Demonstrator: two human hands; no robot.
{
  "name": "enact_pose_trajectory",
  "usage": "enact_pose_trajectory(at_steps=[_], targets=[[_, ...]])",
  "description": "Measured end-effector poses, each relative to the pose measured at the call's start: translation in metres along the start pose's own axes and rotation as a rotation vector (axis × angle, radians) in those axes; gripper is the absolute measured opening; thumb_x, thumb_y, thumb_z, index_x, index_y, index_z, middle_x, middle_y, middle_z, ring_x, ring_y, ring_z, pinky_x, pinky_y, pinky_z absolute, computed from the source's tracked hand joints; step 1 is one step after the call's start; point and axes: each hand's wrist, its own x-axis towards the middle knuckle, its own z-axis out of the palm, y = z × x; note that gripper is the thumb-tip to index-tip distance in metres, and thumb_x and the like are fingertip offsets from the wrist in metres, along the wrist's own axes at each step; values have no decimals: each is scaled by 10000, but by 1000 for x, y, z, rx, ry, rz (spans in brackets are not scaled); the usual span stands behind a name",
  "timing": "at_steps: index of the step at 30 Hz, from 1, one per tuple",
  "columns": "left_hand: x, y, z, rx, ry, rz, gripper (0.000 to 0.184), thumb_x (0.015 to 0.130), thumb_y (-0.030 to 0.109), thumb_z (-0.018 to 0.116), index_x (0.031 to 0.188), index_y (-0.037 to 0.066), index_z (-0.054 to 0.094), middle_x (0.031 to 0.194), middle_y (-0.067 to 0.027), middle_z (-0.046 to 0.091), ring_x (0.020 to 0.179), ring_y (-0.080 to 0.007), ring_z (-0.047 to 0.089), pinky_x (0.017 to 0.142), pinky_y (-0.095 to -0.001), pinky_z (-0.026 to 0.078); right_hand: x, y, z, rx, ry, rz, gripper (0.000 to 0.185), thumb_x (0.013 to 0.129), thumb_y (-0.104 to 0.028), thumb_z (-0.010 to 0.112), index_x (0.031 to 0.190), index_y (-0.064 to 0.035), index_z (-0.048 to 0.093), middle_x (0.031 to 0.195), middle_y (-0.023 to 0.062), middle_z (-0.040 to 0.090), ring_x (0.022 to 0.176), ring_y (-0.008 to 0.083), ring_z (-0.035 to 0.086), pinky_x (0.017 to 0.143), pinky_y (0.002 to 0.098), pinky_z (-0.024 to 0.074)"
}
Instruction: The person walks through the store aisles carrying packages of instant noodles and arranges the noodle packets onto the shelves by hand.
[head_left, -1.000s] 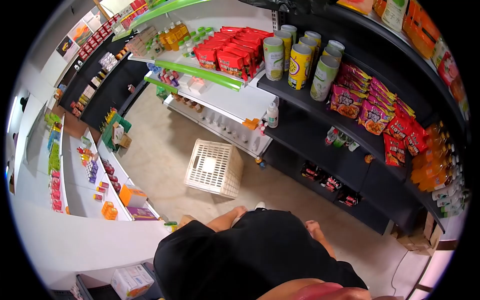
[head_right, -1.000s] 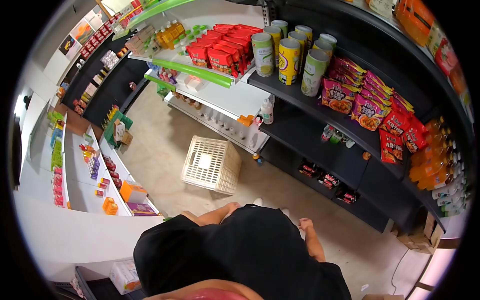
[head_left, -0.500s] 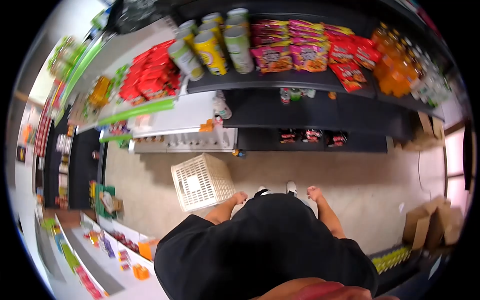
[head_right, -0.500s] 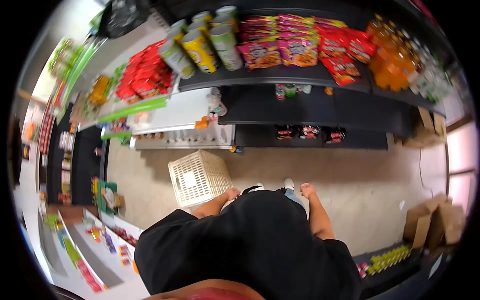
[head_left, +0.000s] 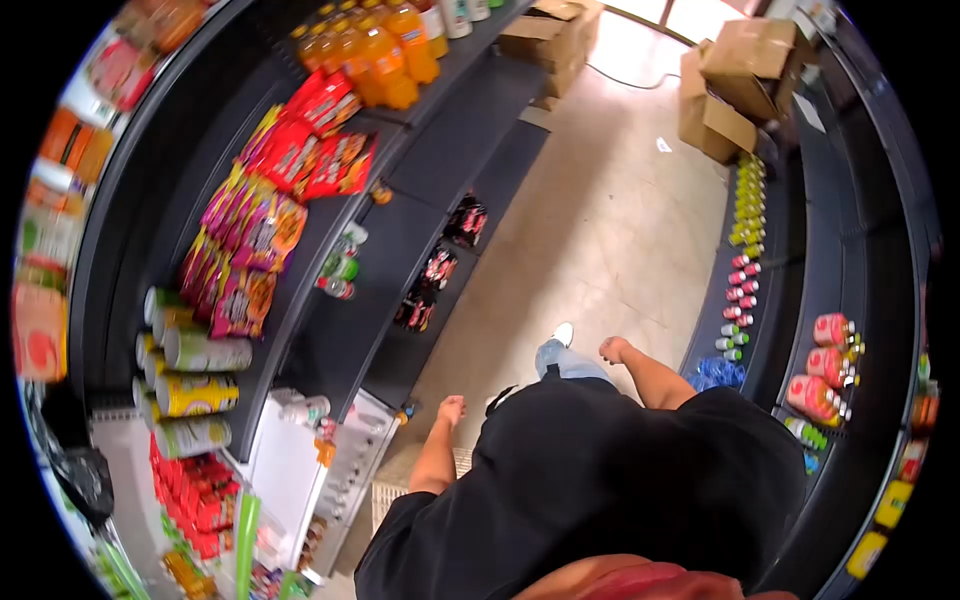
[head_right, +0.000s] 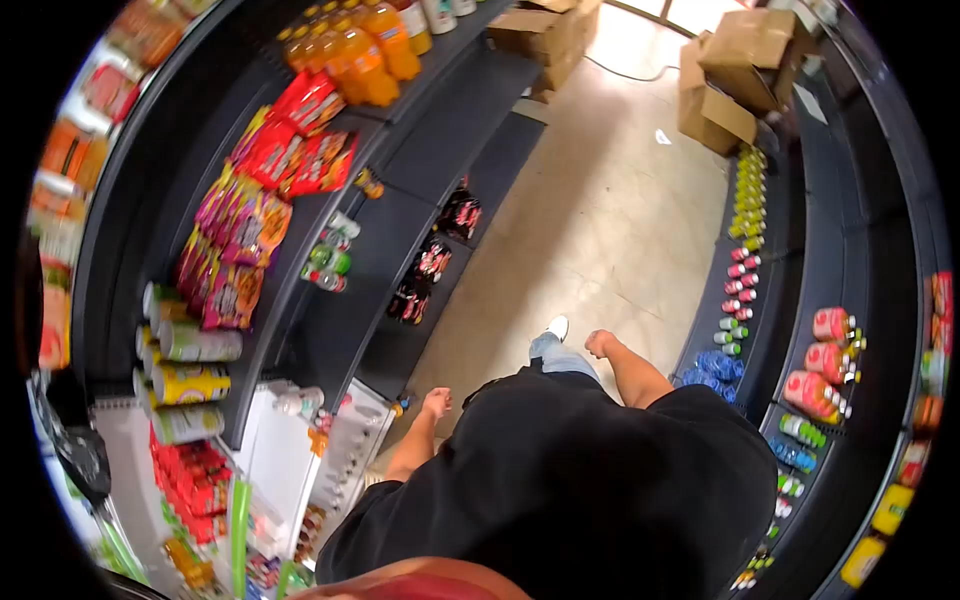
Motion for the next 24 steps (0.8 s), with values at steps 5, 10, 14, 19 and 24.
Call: enact_pose_trajectory(at_steps=[5, 10, 14, 19, 24], targets=[[16, 62, 33, 142, -62, 27, 203, 1016, 190, 573, 1156, 63, 645, 949, -66, 672, 887, -188, 656, 725, -356, 570, 14, 11, 4, -114, 76, -50, 334, 836, -300, 556, 953, -39, 731, 893, 163, 737, 726, 275, 699, 735, 376, 565], [33, 118, 75, 298, -229, 142, 207, 971, 175, 584, 1102, 49, 683, 921, -68, 692, 850, -184, 662, 739, -346, 561, 46, 29, -26, 96, 219, -90, 282, 829, -267, 597, 948, -48, 728, 882, 157, 736, 706, 250, 703, 697, 363, 566], [79, 168, 115, 739, -114, 295, 238, 918, 219, 617, 1038, 38, 712, 930, -91, 721, 825, -172, 671, 742, -341, 553, 55, 52, -75, 600, 223, 15, 272, 884, -225, 641, 1065, -27, 684, 868, 135, 733, 649, 211, 688, 606, 353, 568], [135, 253, 173, 649, -265, 219, 303, 918, 285, 618, 1090, 46, 690, 924, -99, 728, 778, -163, 682, 693, -329, 559, 40, 104, -94, 726, 352, 38, 238, 913, -213, 627, 1056, -30, 676, 839, 117, 721, 630, 204, 673, 564, 360, 547], [143, 334, 250, 396, -476, 378, 251, 956, 270, 670, 1105, 68, 675, 828, -29, 669, 689, -137, 615, 623, -313, 533, 106, 259, -12, 881, 250, 60, 187, 924, -227, 645, 957, -50, 697, 797, 109, 692, 633, 256, 666, 558, 419, 543]])
